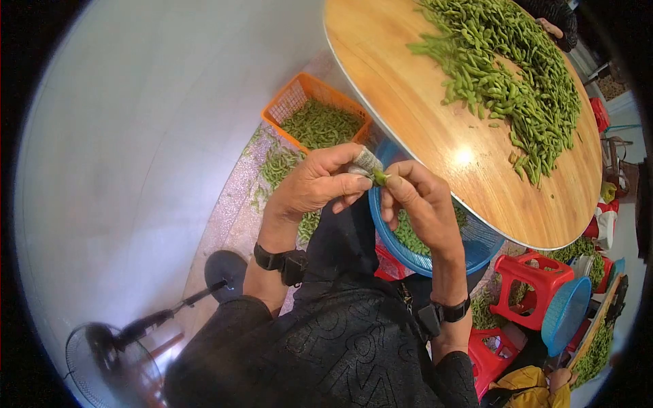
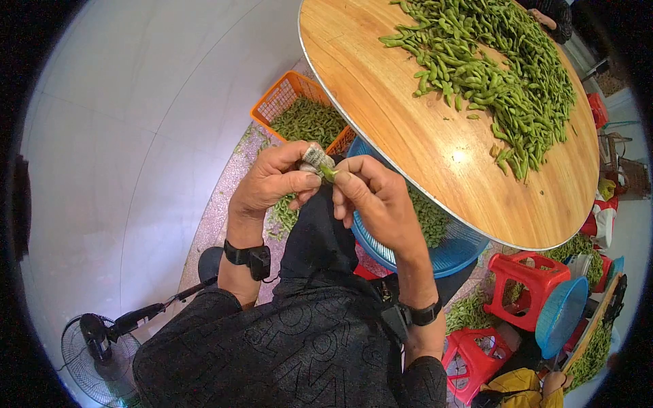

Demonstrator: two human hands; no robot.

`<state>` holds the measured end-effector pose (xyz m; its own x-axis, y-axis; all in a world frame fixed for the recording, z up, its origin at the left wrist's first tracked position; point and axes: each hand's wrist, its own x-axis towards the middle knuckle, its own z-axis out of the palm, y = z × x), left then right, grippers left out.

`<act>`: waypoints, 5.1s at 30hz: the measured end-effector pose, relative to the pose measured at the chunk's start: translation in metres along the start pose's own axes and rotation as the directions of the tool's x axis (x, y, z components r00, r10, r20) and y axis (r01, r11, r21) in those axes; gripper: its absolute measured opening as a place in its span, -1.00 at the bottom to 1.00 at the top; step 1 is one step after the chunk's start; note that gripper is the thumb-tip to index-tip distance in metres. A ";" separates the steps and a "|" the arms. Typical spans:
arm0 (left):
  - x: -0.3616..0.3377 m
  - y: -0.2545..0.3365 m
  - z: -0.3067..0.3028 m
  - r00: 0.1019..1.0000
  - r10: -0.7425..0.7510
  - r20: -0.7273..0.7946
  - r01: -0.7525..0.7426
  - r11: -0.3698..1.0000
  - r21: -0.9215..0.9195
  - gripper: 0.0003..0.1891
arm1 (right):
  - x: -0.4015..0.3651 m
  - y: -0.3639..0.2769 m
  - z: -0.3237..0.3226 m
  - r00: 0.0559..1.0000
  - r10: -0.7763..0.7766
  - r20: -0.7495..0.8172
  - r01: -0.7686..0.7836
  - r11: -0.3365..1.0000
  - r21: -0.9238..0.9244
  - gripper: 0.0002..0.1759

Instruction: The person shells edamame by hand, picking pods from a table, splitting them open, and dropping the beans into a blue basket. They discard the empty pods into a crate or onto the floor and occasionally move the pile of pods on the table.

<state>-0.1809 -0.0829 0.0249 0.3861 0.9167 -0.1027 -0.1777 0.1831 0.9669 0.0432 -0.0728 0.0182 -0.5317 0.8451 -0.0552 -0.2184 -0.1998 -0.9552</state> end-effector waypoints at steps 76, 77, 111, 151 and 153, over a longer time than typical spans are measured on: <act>-0.006 -0.105 -0.118 0.754 0.112 -0.647 0.209 0.893 0.398 -0.80 | -0.081 -0.043 -0.179 0.658 -0.521 -0.544 -0.304 0.476 -0.825 -0.81; -0.005 -0.105 -0.114 0.775 0.104 -0.624 0.179 0.910 0.375 -0.82 | -0.077 -0.041 -0.191 0.642 -0.567 -0.516 -0.349 0.383 -0.855 -0.80; 0.054 -0.028 0.066 0.988 -0.029 -0.150 0.044 0.994 0.099 -0.82 | -0.062 -0.003 -0.172 0.684 -0.342 -0.645 -0.050 0.860 -0.509 -0.81; 0.052 -0.014 0.088 0.994 -0.017 0.109 0.014 1.000 0.022 -0.89 | -0.080 -0.029 -0.043 0.881 -0.049 -0.471 -0.066 0.972 -0.226 -0.80; 0.051 -0.013 0.086 0.992 -0.029 0.124 0.029 1.000 0.006 -0.89 | -0.082 -0.029 -0.044 0.897 -0.095 -0.432 -0.040 0.955 -0.294 -0.82</act>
<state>-0.0810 -0.0690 0.0275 0.5003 0.8600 -0.1009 -0.1615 0.2072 0.9649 0.1287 -0.1145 0.0372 -0.1028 0.9911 -0.0840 0.0533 -0.0789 -0.9955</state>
